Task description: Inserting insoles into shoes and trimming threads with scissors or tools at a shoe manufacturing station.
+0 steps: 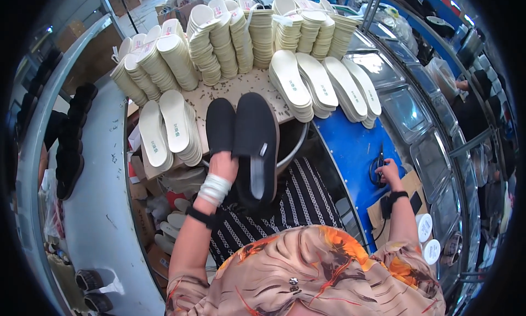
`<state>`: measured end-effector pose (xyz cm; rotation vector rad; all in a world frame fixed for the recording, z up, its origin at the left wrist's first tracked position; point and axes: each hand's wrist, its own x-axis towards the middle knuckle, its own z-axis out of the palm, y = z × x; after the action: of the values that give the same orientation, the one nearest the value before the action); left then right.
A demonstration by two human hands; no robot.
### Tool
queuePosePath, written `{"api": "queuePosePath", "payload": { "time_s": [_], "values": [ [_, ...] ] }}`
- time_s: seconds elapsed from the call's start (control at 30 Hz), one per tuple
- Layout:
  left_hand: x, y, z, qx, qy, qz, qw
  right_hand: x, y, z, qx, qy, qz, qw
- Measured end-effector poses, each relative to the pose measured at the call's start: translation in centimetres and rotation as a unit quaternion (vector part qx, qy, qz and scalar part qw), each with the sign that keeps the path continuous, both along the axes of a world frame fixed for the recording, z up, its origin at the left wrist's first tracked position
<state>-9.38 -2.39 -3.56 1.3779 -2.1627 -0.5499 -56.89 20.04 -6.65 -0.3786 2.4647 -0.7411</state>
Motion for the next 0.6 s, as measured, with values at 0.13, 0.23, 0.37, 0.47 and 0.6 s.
{"api": "queuePosePath", "payload": {
  "time_s": [0.13,0.23,0.37,0.47,0.6],
  "values": [
    [4.9,2.7,1.0,-0.030,0.252,-0.101,0.962,7.6,-0.6,5.5,-0.353,-0.221,-0.032,0.909],
    [8.9,4.0,2.4,0.198,0.332,-0.129,0.913,10.7,-2.7,7.8,-0.334,-0.403,0.187,0.832],
    [12.2,4.9,3.7,0.218,0.198,-0.127,0.947,19.8,-9.8,10.9,-0.255,-0.370,0.351,0.822],
    [13.2,5.4,3.9,0.261,0.219,-0.088,0.936,23.0,-13.2,10.9,-0.239,-0.304,0.478,0.789],
    [14.6,6.0,6.3,0.227,0.120,-0.109,0.960,24.5,-15.3,12.3,-0.238,0.000,0.643,0.728]
  ]
}}
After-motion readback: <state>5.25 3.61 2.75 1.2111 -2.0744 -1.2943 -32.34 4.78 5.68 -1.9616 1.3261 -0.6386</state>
